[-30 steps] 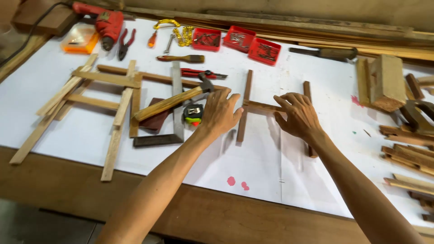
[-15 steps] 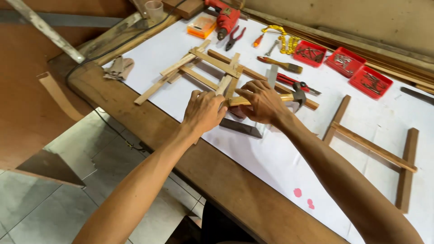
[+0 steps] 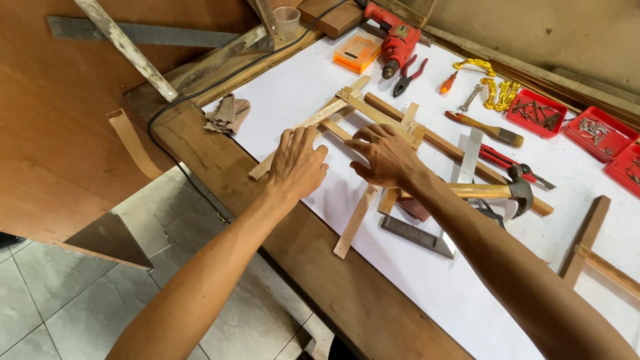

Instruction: The person assembles small wooden frame structures on a workbench. They position thin wood strips into cross shapes, hammer nails to join the pieces, check alignment with a try square, and add diagonal braces, hammering additional nails to secure the joints.

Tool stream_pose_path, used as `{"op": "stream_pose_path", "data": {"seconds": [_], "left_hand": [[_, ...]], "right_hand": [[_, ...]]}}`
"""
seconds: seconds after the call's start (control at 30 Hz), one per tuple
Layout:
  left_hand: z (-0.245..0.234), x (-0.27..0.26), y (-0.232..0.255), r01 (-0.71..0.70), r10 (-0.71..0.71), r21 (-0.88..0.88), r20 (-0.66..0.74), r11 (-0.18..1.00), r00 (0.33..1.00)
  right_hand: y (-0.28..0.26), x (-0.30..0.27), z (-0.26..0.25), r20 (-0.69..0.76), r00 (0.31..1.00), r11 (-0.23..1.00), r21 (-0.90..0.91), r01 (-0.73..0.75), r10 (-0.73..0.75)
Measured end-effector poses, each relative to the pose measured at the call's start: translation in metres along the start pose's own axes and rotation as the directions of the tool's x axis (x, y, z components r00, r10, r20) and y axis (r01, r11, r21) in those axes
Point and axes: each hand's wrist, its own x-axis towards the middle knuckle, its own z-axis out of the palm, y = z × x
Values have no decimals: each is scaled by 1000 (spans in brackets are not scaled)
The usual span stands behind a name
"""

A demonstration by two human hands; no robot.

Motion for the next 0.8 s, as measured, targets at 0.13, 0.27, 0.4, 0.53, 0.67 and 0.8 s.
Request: {"op": "stream_pose_path", "data": {"seconds": [0.13,0.27,0.4,0.53,0.67,0.8], "left_hand": [[13,16,-22,10,-10,17,30,1000,999],[32,34,-38,7,-7,27,-5,1000,1000],[64,52,-48,33,-33,-15,-55,999,998],[91,67,-55,54,-57,-45,-60,998,997],[109,70,-60,83,-87,-53,-69,995,994],[112,70,-64,60,-66,-45,-132,997,989]], "right_hand": [[11,27,19,44,999,1000,8,-2,2],[31,52,45,13,1000,999,-21,27,-27],[50,65,65,44,998,999,-11,-52,53],[62,69,53,-92,989,993,-6,-116,115],[93,64,80,-112,954,957,-55,-286,279],[104,59,88,-134,951,953,-83,-290,278]]}}
